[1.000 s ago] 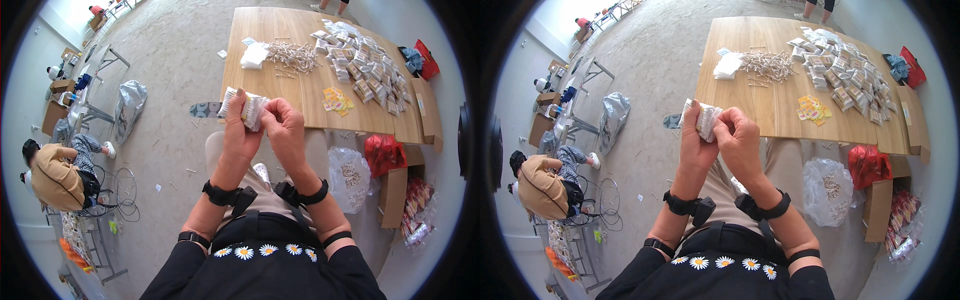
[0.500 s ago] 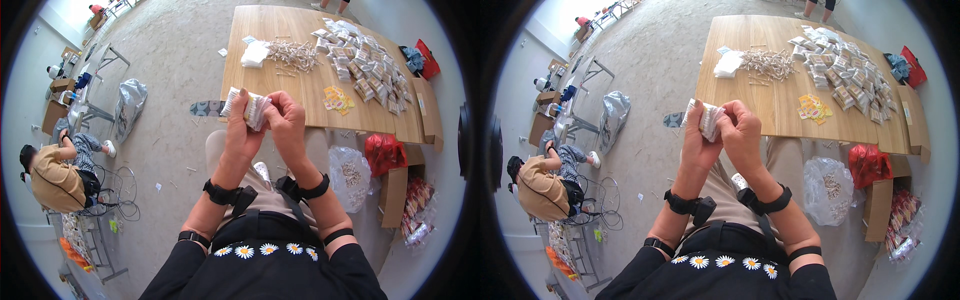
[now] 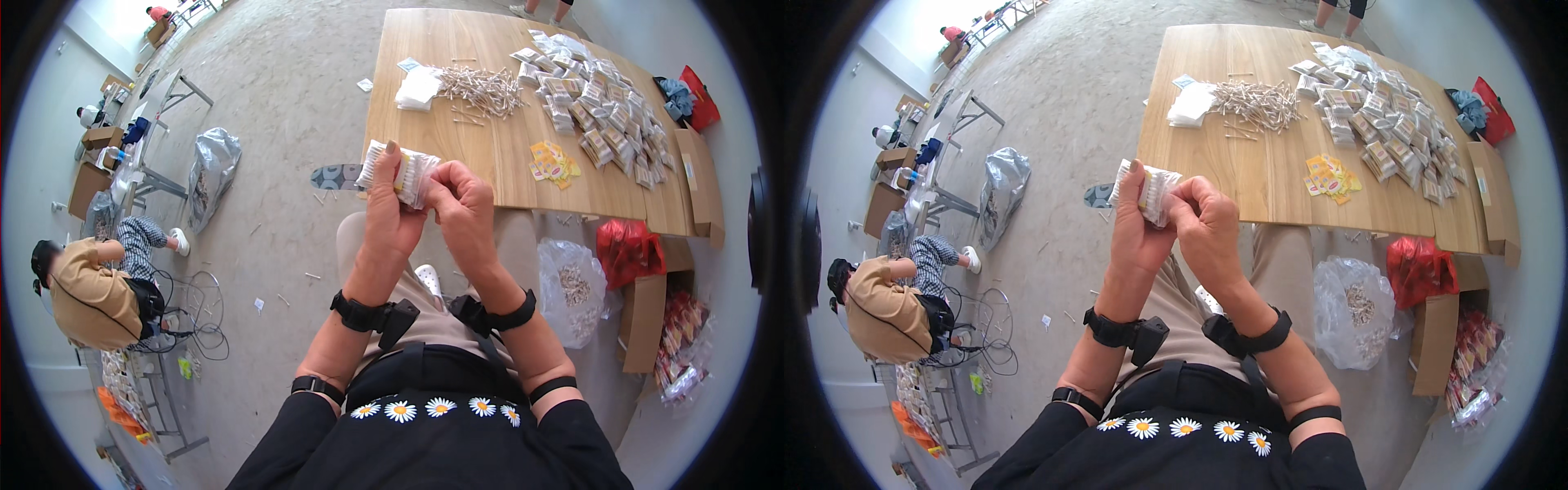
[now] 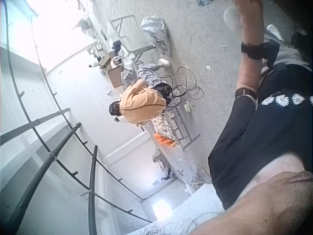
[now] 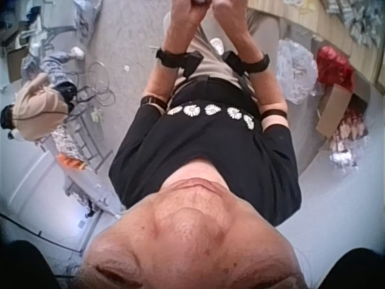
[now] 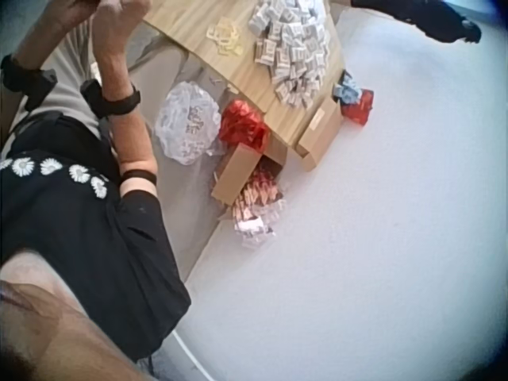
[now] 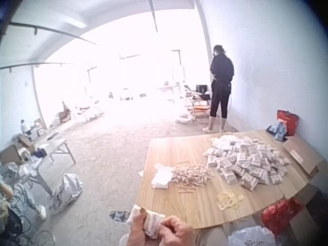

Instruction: The person is seen taking cotton swabs and packing them into small plastic bags.

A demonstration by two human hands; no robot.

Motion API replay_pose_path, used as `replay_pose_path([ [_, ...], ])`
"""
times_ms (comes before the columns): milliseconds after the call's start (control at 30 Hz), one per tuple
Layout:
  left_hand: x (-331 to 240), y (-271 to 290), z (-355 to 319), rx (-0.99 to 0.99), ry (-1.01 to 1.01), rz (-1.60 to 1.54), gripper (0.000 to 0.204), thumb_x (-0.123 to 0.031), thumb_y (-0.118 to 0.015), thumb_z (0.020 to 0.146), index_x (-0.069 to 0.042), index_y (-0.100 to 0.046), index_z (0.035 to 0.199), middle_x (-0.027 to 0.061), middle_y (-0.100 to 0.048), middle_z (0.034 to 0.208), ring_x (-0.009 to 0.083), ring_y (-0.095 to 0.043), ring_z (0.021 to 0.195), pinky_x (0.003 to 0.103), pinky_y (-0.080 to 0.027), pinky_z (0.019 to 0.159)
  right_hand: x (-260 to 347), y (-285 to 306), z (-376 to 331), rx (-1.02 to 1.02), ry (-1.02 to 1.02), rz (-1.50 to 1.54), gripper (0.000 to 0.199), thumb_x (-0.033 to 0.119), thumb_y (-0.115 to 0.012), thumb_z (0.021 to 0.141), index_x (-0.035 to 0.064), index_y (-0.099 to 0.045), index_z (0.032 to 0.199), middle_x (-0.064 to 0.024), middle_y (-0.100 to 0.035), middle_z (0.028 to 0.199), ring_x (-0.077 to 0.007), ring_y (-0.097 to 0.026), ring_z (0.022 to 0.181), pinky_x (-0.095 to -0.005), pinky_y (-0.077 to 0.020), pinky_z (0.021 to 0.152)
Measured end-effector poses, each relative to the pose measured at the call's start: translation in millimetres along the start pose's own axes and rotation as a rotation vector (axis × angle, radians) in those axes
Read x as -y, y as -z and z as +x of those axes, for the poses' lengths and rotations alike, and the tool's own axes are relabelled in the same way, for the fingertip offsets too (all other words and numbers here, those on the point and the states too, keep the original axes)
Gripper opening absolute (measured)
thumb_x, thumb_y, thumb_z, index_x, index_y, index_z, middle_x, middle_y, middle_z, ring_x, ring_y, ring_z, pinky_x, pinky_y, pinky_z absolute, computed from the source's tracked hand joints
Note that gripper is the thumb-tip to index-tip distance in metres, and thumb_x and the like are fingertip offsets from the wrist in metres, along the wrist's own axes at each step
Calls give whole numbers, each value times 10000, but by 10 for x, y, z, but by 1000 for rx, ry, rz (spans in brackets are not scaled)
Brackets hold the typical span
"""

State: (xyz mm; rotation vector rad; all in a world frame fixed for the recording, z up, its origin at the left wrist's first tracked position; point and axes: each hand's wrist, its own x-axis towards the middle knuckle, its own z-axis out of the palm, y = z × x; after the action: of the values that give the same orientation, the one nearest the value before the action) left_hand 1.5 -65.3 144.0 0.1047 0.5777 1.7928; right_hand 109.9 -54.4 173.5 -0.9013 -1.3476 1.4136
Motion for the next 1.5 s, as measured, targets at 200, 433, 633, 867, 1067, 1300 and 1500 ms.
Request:
replay_pose_path([
  [200,-17,-81,-45,-79,-7,34,231,-332,-686,921,-133,-572,951,-1,-618,859,137,-627,793,329,-551,678,-15,52,15,-17,22,-28,134,49,-608,903,-29,-599,795,-24,-603,668,-55,-533,629,-239,-456,572],
  [433,37,-43,-7,-13,-142,96,257,-347,-676,930,-115,-566,944,-5,-598,872,125,-611,789,330,-535,669,-95,-21,-30,11,-64,148,190,125,-648,928,-6,-605,797,-3,-614,677,-44,-537,636,-225,-457,575],
  [633,102,-95,-62,-3,-197,120,266,-353,-663,940,-108,-561,944,-12,-573,865,110,-593,802,317,-527,703,-46,-56,-47,-39,-21,84,140,81,-682,895,-24,-625,822,-24,-664,731,-47,-581,679,-219,-483,608],
  [867,-7,-1,-139,136,-125,136,311,-336,-671,935,-79,-581,1087,12,-616,996,121,-596,918,312,-510,805,-63,122,-3,-9,13,11,105,49,-685,876,-33,-637,833,-30,-661,721,-43,-569,665,-224,-471,590],
  [1067,-469,6,-200,260,-377,925,514,-104,-691,873,-9,-516,1348,66,-638,1117,148,-577,1047,307,-482,900,61,539,43,202,293,-494,78,17,-686,809,-12,-615,802,-88,-632,693,-173,-590,644,-308,-459,623],
  [1300,-551,-232,-281,577,-415,1405,434,51,-717,773,-15,-639,1195,49,-695,942,114,-645,900,287,-505,857,164,579,106,441,591,-759,108,60,-654,789,16,-559,763,-158,-597,735,-362,-593,732,-432,-434,730],
  [1500,-485,-159,-289,449,-408,1210,286,98,-686,777,9,-651,1047,41,-674,879,106,-637,838,246,-515,769,241,556,33,311,473,-624,157,104,-714,781,-2,-613,837,-128,-595,719,-303,-590,686,-391,-452,712],
])
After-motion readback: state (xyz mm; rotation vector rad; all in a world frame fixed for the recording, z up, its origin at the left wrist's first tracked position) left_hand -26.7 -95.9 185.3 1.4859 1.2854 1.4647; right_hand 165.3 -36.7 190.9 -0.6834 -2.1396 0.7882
